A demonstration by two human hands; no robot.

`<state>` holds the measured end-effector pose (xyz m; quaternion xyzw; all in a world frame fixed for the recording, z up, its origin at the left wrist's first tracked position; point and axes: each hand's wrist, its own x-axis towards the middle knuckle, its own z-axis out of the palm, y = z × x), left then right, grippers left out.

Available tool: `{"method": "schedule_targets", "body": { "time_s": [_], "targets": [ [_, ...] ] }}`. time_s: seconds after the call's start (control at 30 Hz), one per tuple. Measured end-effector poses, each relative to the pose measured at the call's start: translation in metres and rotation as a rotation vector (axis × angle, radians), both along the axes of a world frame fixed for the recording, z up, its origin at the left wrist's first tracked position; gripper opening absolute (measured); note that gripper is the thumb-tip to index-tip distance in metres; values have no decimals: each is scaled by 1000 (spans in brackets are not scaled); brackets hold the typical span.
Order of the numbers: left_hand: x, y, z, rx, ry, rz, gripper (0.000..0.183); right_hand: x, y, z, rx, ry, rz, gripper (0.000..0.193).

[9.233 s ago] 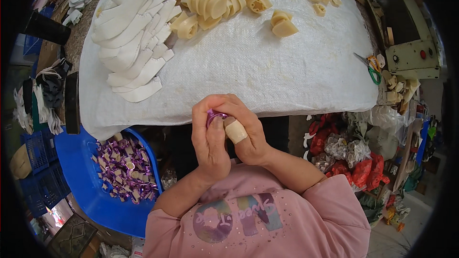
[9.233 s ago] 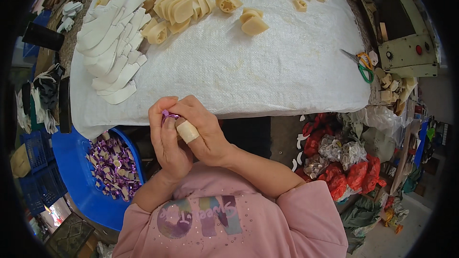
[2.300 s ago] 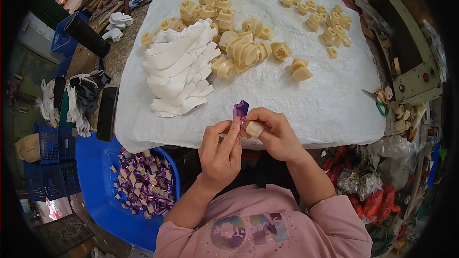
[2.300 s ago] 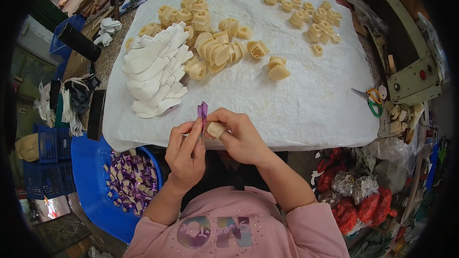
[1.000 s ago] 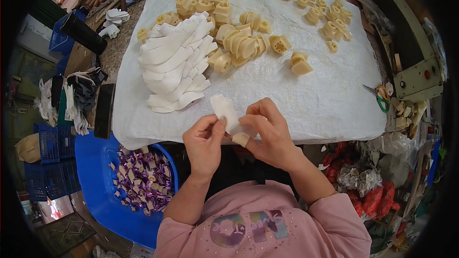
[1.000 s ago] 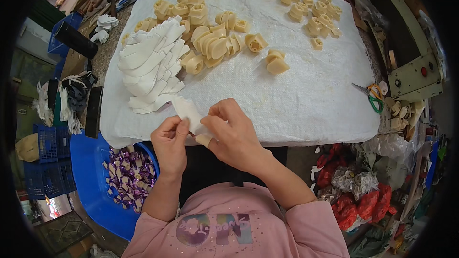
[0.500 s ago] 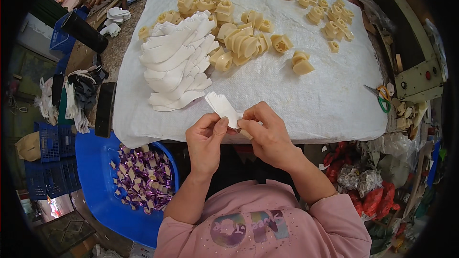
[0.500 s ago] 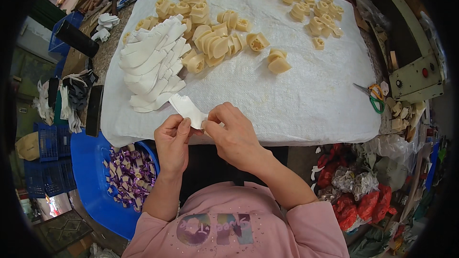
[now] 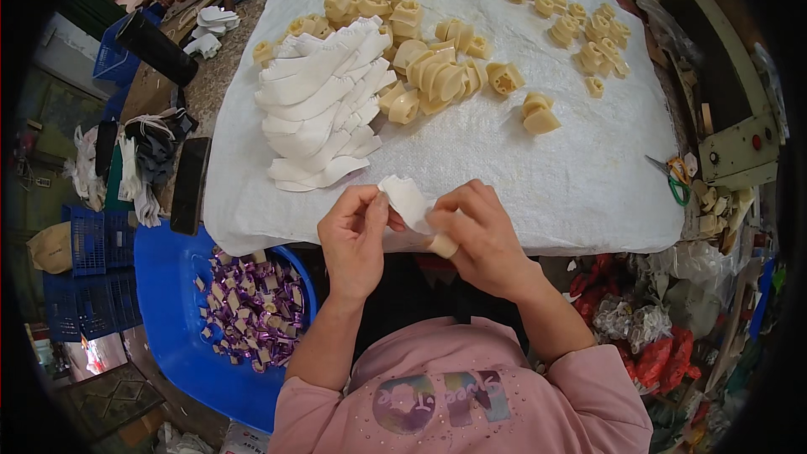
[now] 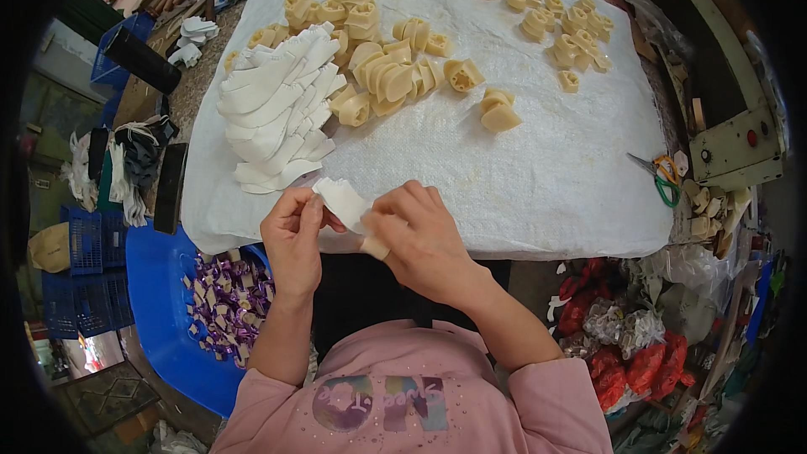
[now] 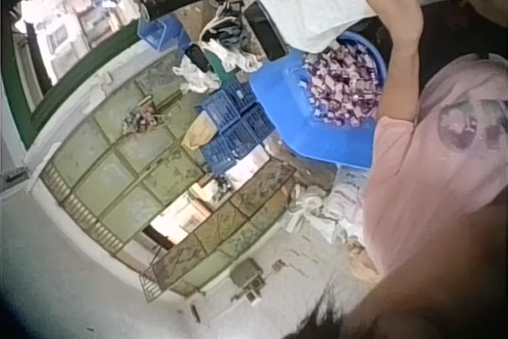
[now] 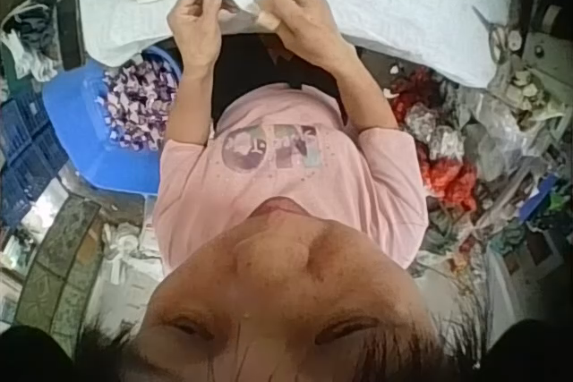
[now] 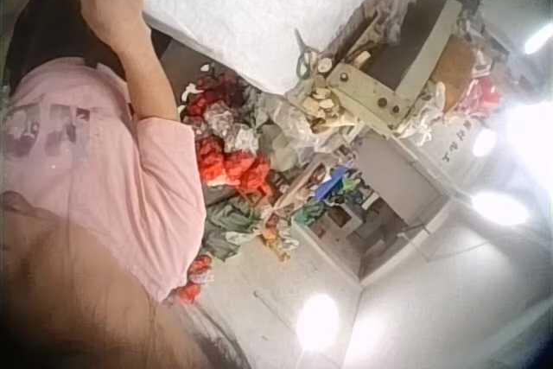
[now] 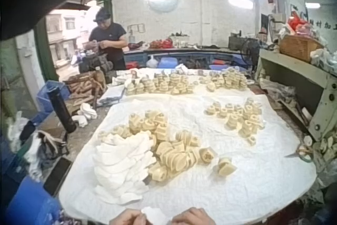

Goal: The person is assembling white and tan shoe components by manually inserting one piece into another and securing them.

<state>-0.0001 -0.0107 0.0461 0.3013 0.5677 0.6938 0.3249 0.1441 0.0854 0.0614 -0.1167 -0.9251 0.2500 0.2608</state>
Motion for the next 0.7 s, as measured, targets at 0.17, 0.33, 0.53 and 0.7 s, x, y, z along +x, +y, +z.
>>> {"method": "schedule_targets", "body": {
  "time_s": [0.17,0.33,0.53,0.7],
  "targets": [
    [9,-2,9,-9,546,-36,8,-11,0,6,-190,172,-81,29],
    [12,3,25,52,811,-69,10,-1,1,10,-255,155,-11,28],
    [13,5,23,84,985,-96,17,1,1,17,-249,60,-28,25],
    [12,2,24,142,938,-30,15,-1,0,18,-334,70,-36,20]
  ]
}}
